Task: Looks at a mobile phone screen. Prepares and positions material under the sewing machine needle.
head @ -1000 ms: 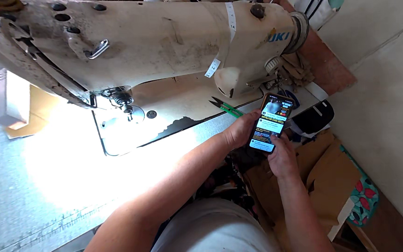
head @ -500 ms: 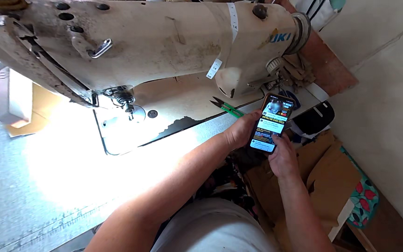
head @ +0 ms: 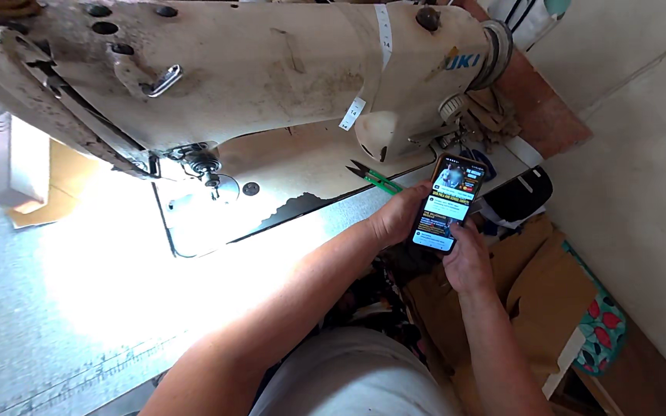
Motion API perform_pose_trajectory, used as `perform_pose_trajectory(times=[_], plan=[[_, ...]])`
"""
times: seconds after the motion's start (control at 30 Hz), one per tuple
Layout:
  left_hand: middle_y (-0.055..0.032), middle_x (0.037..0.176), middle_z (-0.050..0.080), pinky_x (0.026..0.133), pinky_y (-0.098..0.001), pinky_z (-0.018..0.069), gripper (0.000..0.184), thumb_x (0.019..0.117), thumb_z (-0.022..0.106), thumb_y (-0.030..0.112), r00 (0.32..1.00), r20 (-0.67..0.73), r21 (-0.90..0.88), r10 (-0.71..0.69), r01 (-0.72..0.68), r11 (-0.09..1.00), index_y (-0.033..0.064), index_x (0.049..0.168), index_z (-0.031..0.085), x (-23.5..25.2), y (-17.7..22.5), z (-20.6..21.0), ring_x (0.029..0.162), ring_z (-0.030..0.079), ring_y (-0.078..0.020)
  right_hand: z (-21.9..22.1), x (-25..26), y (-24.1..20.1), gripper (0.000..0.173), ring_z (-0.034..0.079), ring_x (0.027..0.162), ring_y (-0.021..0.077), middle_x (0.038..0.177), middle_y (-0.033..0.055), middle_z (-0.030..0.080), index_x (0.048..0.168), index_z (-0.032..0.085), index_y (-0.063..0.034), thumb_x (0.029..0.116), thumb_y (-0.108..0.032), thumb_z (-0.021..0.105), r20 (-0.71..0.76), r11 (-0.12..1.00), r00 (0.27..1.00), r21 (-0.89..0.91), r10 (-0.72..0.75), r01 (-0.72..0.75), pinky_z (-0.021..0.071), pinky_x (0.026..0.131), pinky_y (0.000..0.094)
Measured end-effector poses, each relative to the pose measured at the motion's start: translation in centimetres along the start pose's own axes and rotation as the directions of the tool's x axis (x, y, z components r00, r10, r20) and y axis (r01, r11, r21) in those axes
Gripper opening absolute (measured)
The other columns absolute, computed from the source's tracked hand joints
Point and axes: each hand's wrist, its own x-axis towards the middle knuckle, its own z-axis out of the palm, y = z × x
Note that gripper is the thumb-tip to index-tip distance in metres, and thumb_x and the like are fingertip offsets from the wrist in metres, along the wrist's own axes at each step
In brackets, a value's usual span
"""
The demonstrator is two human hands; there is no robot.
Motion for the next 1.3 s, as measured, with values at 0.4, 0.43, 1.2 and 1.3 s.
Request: perform_pose_trajectory(times=[0.4, 0.43, 1.2, 1.3], plan=[[-0.0058, 0.117, 0.07, 0.09, -0.0379, 0.0587, 0.045, 0.1114, 0.02, 0.036, 1.0, 0.008, -0.011, 0.002, -0.002, 1.0, 0.0162, 0.141, 0.046, 0.0, 0.0, 0.0, 0.104, 0.07, -0.0156, 0.2, -0.1, 0.0, 0.036, 0.072, 0.103, 0.0222, 0.118, 0.0136, 0.068, 0.141, 0.047, -0.0077, 0.1087, -0.012, 0.033, -0.028, 1.0, 1.0, 0.028, 0.013, -0.012, 0.0624, 0.083, 0.0392], [-0.0061, 0.118, 0.07, 0.09, -0.0382, 0.0587, 0.045, 0.1112, 0.02, 0.036, 1.0, 0.011, -0.01, 0.002, -0.002, 1.0, 0.0161, 0.142, 0.046, 0.1, 0.0, 0.0, 0.104, 0.07, -0.0159, 0.3, -0.1, -0.1, 0.035, 0.072, 0.103, 0.0223, 0.118, 0.0135, 0.068, 0.141, 0.047, -0.0076, 0.1088, -0.012, 0.033, -0.033, 0.999, 0.999, 0.03, 0.015, -0.014, 0.0624, 0.083, 0.0392], [-0.003, 0.131, 0.066, 0.097, -0.0355, 0.0561, 0.064, 0.1012, 0.044, 0.058, 0.955, 0.292, -0.017, 0.044, -0.041, 0.999, 0.0165, 0.149, 0.04, 0.1, -0.4, -0.2, 0.116, 0.066, -0.0144, -0.4, -0.2, 0.6, 0.106, 0.055, 0.128, 0.0273, 0.144, 0.0264, 0.047, 0.153, 0.035, 0.0013, 0.0719, -0.041, 0.089, -0.013, 0.634, 0.868, -0.688, -0.496, 0.352, 0.0518, 0.103, 0.0411], [-0.0017, 0.134, 0.063, 0.101, -0.0346, 0.0533, 0.077, 0.0949, 0.053, 0.067, 0.947, 0.322, 0.02, 0.011, -0.018, 1.0, 0.0152, 0.15, 0.04, 0.2, -0.6, -0.2, 0.121, 0.062, -0.0132, -1.0, -0.2, 0.7, 0.103, 0.056, 0.127, 0.0275, 0.14, 0.0278, 0.05, 0.15, 0.037, 0.0062, 0.0714, -0.036, 0.087, -0.013, 0.623, 0.855, -0.691, -0.519, 0.367, 0.0511, 0.104, 0.0394]])
